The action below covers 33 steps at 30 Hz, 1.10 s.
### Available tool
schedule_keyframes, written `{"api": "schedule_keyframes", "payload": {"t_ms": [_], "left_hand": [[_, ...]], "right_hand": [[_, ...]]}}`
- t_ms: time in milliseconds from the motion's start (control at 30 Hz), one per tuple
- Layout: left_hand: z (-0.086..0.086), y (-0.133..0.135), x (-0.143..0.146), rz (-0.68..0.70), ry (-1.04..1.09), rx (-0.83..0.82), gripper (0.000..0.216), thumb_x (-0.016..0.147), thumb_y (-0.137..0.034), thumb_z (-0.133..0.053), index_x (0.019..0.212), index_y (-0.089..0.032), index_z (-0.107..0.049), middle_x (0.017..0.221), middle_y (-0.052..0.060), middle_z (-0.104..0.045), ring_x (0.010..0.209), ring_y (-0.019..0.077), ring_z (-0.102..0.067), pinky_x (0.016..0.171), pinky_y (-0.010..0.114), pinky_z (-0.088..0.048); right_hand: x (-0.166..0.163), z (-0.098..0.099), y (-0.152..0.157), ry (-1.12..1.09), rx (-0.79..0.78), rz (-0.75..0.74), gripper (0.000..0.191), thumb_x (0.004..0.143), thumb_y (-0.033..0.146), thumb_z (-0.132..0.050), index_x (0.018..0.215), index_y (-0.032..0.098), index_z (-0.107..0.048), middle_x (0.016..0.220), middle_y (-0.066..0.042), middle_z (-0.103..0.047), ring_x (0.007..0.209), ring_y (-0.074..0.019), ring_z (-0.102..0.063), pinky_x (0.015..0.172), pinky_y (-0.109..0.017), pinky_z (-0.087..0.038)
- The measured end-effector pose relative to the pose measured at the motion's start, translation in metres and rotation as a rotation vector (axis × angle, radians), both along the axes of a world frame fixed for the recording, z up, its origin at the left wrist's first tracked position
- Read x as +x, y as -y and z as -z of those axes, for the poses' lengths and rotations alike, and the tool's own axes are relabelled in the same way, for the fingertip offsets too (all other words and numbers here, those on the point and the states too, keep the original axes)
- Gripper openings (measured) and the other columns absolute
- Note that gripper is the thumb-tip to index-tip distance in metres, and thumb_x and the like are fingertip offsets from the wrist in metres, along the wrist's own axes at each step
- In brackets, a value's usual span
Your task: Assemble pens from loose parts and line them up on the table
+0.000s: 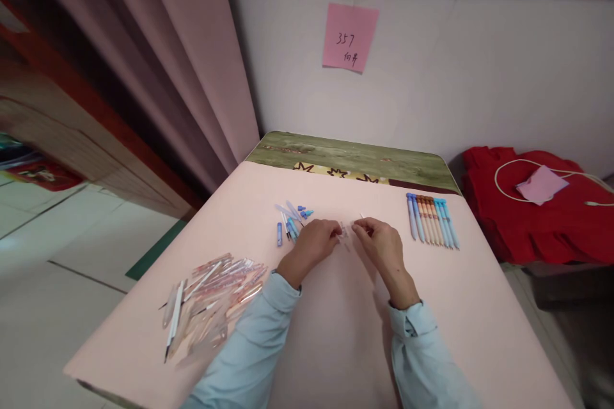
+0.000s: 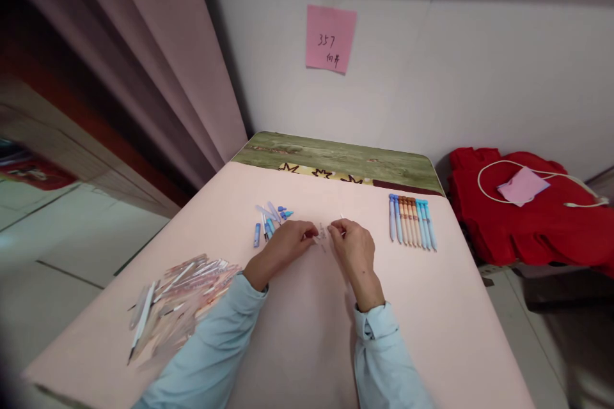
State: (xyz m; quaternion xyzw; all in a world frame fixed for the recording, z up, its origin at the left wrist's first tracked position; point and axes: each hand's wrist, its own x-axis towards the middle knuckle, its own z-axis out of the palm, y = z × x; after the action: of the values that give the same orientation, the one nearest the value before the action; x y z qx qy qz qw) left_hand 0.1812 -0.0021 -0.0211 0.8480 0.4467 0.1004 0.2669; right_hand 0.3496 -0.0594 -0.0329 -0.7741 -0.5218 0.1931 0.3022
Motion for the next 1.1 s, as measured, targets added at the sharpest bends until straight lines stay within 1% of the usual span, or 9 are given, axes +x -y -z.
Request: {"api": "schedule_keyframes", "payload": {"t_ms": [100, 200, 300, 400, 467, 633, 833, 933, 1100], "left_hand": [[-0.012, -0.011, -0.022, -0.072, 0.022, 0.044, 0.021, 0.08, -0.016, -0.059, 0.095, -0.018, -0.073, 0.096, 0.007, -0.075, 0.089, 0.0202, -0.066, 0.08, 0.03, -0.046], [-0.032, -0.023, -0.063, -0.251, -0.035, 0.093, 0.013, 0.081, -0.021, -0.058, 0.085, -0.02, -0.071, 0.087, 0.004, -0.074, 0.081, 0.0197, -0.064, 0.07, 0.029, -0.043], [-0.049, -0.029, -0.104, -0.447, -0.214, 0.112, 0.011, 0.081, -0.025, -0.057, 0.08, -0.022, -0.068, 0.084, 0.004, -0.072, 0.08, 0.0213, -0.063, 0.065, 0.03, -0.038], [-0.056, -0.029, -0.125, -0.57, -0.392, 0.087, 0.01, 0.079, -0.026, -0.057, 0.08, -0.023, -0.067, 0.087, 0.006, -0.072, 0.082, 0.0237, -0.062, 0.062, 0.031, -0.035], [-0.056, -0.029, -0.128, -0.559, -0.413, 0.049, 0.01, 0.078, -0.028, -0.058, 0.081, -0.023, -0.067, 0.089, 0.006, -0.072, 0.083, 0.0237, -0.062, 0.062, 0.032, -0.035], [-0.047, -0.03, -0.119, -0.502, -0.437, -0.006, 0.016, 0.081, -0.034, -0.056, 0.083, -0.022, -0.066, 0.093, 0.008, -0.071, 0.086, 0.0242, -0.062, 0.063, 0.032, -0.036], [-0.047, -0.03, -0.117, -0.496, -0.483, -0.03, 0.018, 0.083, -0.033, -0.054, 0.086, -0.021, -0.067, 0.096, 0.009, -0.071, 0.085, 0.0242, -0.063, 0.064, 0.032, -0.038], [-0.049, -0.03, -0.115, -0.509, -0.503, -0.028, 0.018, 0.082, -0.032, -0.054, 0.088, -0.021, -0.068, 0.097, 0.009, -0.071, 0.086, 0.0246, -0.063, 0.065, 0.032, -0.04], [-0.047, -0.031, -0.111, -0.456, -0.504, -0.039, 0.016, 0.08, -0.03, -0.055, 0.086, -0.022, -0.068, 0.096, 0.009, -0.072, 0.085, 0.025, -0.064, 0.064, 0.032, -0.04]], "right_hand": [[0.0, -0.001, 0.001, 0.017, 0.002, 0.007, 0.022, 0.085, 0.041, -0.059, 0.089, 0.028, -0.078, 0.078, -0.001, -0.074, 0.074, -0.0217, -0.065, 0.064, -0.031, -0.039], [0.002, -0.003, 0.001, 0.028, 0.005, 0.026, 0.023, 0.084, 0.041, -0.059, 0.089, 0.028, -0.078, 0.078, 0.0, -0.074, 0.074, -0.0211, -0.065, 0.063, -0.03, -0.039], [0.005, -0.004, 0.002, 0.039, -0.004, 0.031, 0.025, 0.084, 0.042, -0.059, 0.09, 0.028, -0.078, 0.076, 0.0, -0.074, 0.072, -0.0205, -0.064, 0.062, -0.029, -0.037], [0.01, -0.006, 0.004, 0.048, -0.02, 0.053, 0.024, 0.083, 0.044, -0.059, 0.086, 0.028, -0.077, 0.075, 0.0, -0.073, 0.07, -0.02, -0.063, 0.06, -0.028, -0.035], [0.015, -0.008, 0.005, 0.062, -0.03, 0.087, 0.024, 0.082, 0.045, -0.059, 0.084, 0.028, -0.077, 0.073, 0.0, -0.072, 0.069, -0.0201, -0.062, 0.059, -0.028, -0.033], [0.023, -0.013, 0.008, 0.097, -0.077, 0.157, 0.022, 0.081, 0.044, -0.06, 0.079, 0.028, -0.074, 0.069, 0.001, -0.07, 0.065, -0.0192, -0.059, 0.056, -0.028, -0.032], [0.032, -0.013, 0.01, 0.185, -0.134, 0.143, 0.019, 0.082, 0.04, -0.06, 0.079, 0.028, -0.074, 0.076, 0.001, -0.072, 0.068, -0.0186, -0.058, 0.057, -0.028, -0.031], [0.043, -0.012, 0.012, 0.243, -0.145, 0.18, 0.019, 0.083, 0.04, -0.06, 0.082, 0.028, -0.075, 0.081, 0.0, -0.073, 0.071, -0.0196, -0.058, 0.057, -0.028, -0.031], [0.058, -0.014, 0.017, 0.249, -0.183, 0.248, 0.021, 0.083, 0.041, -0.059, 0.086, 0.028, -0.076, 0.083, -0.002, -0.073, 0.075, -0.0213, -0.06, 0.057, -0.028, -0.031]]}}
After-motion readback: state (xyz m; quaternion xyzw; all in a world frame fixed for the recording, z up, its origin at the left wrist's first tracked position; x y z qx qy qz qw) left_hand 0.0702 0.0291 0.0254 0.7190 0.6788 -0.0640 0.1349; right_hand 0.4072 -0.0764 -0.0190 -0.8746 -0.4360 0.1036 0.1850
